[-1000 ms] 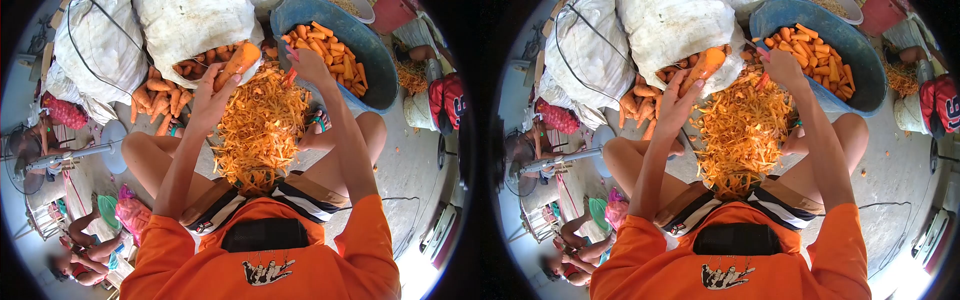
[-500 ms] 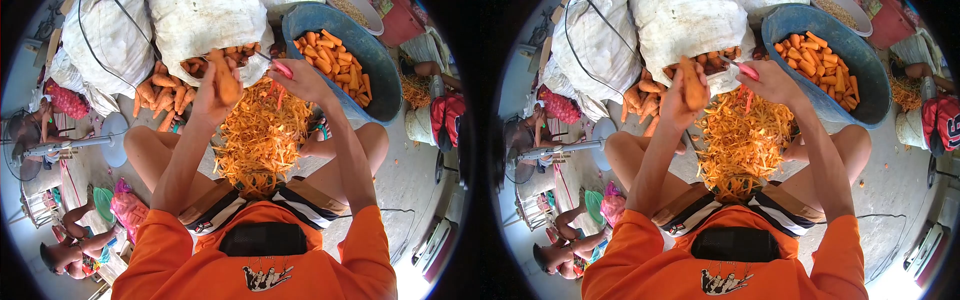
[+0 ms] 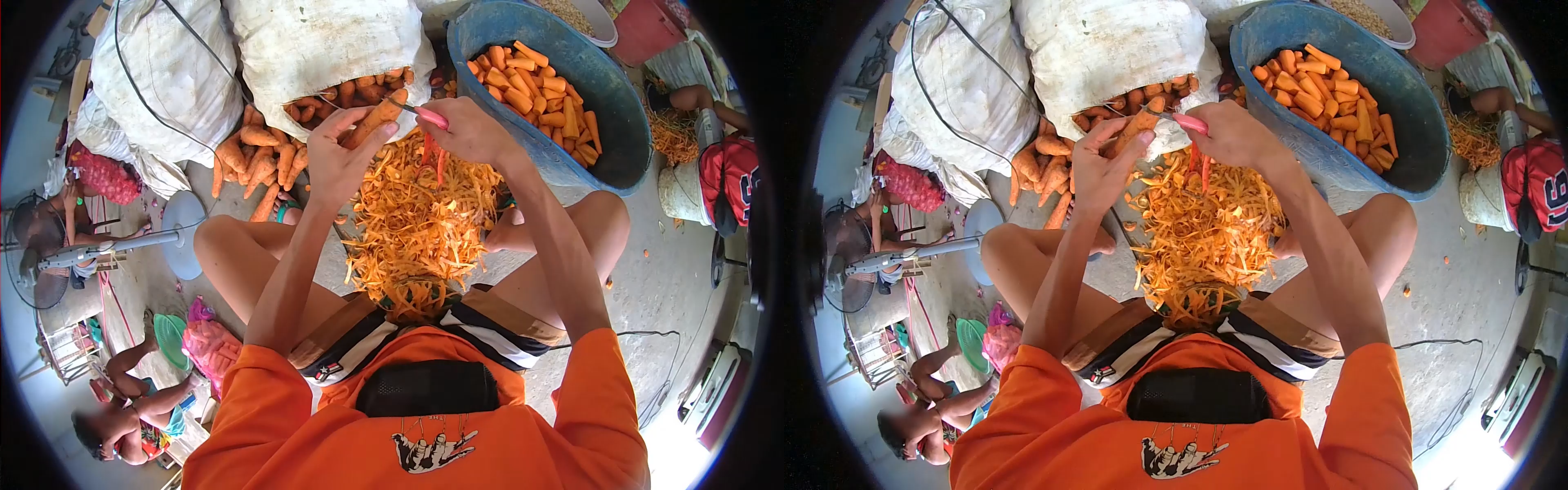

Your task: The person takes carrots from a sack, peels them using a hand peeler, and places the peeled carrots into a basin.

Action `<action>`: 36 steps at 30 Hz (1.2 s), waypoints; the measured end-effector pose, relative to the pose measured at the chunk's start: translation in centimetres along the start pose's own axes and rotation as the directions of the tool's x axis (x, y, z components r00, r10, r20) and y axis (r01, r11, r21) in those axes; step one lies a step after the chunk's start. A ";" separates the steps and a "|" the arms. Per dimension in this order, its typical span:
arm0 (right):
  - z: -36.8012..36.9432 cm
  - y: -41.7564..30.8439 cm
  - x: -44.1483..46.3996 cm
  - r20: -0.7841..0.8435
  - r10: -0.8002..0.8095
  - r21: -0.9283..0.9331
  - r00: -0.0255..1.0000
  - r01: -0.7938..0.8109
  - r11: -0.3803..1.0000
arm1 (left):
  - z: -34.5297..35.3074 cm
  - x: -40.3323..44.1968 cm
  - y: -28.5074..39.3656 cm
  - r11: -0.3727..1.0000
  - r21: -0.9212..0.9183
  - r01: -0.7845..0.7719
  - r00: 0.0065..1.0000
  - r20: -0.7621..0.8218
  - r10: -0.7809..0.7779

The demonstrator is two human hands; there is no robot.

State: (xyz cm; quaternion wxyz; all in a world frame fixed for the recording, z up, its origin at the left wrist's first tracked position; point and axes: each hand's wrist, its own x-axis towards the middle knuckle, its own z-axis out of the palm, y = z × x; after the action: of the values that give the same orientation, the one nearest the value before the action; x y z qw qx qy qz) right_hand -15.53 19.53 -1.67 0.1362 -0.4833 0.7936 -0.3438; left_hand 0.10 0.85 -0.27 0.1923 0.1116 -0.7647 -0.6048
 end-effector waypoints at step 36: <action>0.6 -3.2 0.6 -0.395 -0.110 0.470 0.912 0.304 0.829 | 1.3 -1.4 1.3 0.526 -0.631 0.570 0.818 0.374 -0.438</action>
State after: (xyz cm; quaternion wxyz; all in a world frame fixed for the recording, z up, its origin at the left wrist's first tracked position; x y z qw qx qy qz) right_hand -13.36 17.82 0.16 0.0795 -0.4432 0.6234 -0.6393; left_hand 0.87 2.93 0.55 -0.0292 0.1923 -0.4122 -0.8901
